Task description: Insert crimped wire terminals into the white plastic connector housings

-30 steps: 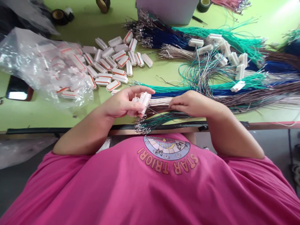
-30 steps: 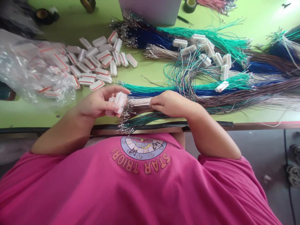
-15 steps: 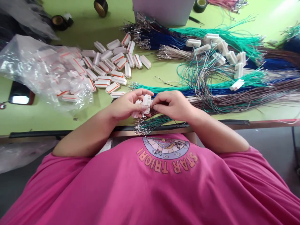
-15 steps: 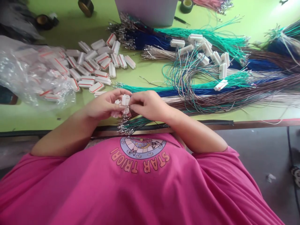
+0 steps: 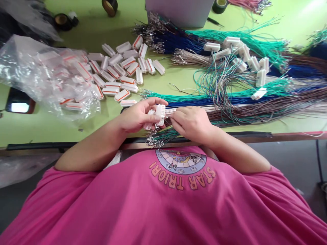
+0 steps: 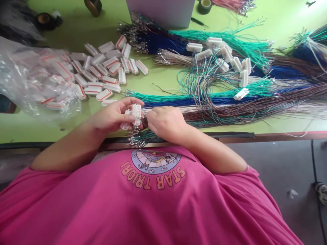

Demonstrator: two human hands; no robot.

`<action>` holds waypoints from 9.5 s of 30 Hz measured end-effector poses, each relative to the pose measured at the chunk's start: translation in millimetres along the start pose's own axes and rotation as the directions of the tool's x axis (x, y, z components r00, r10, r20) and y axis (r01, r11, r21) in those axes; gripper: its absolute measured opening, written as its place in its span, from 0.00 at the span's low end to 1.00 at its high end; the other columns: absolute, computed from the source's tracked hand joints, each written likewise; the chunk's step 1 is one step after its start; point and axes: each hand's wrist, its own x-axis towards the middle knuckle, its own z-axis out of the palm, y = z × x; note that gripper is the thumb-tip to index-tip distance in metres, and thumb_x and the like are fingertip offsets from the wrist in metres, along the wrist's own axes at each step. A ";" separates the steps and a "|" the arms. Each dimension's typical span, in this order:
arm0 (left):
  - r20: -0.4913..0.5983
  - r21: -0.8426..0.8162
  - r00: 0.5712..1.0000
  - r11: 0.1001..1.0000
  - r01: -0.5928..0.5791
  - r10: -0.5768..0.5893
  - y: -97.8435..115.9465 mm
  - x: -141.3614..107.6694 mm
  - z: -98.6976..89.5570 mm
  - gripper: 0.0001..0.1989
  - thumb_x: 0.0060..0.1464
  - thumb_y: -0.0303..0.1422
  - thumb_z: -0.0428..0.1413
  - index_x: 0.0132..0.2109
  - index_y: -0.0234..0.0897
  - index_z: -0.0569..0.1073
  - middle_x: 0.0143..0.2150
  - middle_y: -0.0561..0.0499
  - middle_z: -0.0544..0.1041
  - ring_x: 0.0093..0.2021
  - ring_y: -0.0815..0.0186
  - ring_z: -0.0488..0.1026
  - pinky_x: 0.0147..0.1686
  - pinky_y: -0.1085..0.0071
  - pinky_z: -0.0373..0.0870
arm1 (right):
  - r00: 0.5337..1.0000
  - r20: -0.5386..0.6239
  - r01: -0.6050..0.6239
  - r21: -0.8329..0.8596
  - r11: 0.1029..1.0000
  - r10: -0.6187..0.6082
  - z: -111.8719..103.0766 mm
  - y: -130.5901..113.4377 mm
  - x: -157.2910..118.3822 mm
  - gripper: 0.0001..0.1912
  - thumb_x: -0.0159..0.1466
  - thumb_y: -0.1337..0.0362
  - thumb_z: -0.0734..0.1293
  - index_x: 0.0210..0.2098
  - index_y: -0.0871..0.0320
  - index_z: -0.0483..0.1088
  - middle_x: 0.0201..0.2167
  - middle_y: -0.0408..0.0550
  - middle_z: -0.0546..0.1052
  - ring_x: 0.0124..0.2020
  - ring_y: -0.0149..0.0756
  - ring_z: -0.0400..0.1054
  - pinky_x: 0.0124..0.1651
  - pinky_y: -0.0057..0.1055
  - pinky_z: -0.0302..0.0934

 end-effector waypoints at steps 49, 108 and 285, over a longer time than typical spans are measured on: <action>-0.123 0.109 0.991 0.993 -0.034 0.047 -3.6 6.1 4.2 0.27 0.46 0.30 0.69 0.53 0.39 0.71 0.33 0.54 0.76 0.24 0.72 0.75 0.17 0.82 0.64 | 0.976 -0.184 0.201 0.559 0.805 -0.116 9.7 50.8 22.0 0.11 0.65 0.64 0.62 0.38 0.61 0.76 0.32 0.45 0.77 0.33 0.31 0.66 0.40 0.29 0.58; -0.173 0.560 0.982 0.812 0.161 -0.075 -1.1 -0.2 9.0 0.22 0.51 0.33 0.63 0.54 0.37 0.72 0.32 0.53 0.78 0.26 0.66 0.77 0.24 0.72 0.73 | 0.998 0.017 -0.062 0.049 0.997 0.061 19.9 54.9 33.4 0.15 0.67 0.66 0.59 0.36 0.61 0.78 0.39 0.56 0.79 0.38 0.40 0.66 0.39 0.35 0.52; -0.267 0.273 0.962 0.962 0.023 0.052 -5.2 7.7 24.6 0.23 0.47 0.30 0.65 0.52 0.32 0.73 0.28 0.53 0.78 0.25 0.69 0.74 0.21 0.76 0.65 | 0.988 -0.073 -0.100 0.375 0.922 0.137 18.4 24.4 24.4 0.13 0.62 0.67 0.61 0.29 0.61 0.76 0.24 0.46 0.74 0.26 0.29 0.59 0.33 0.29 0.48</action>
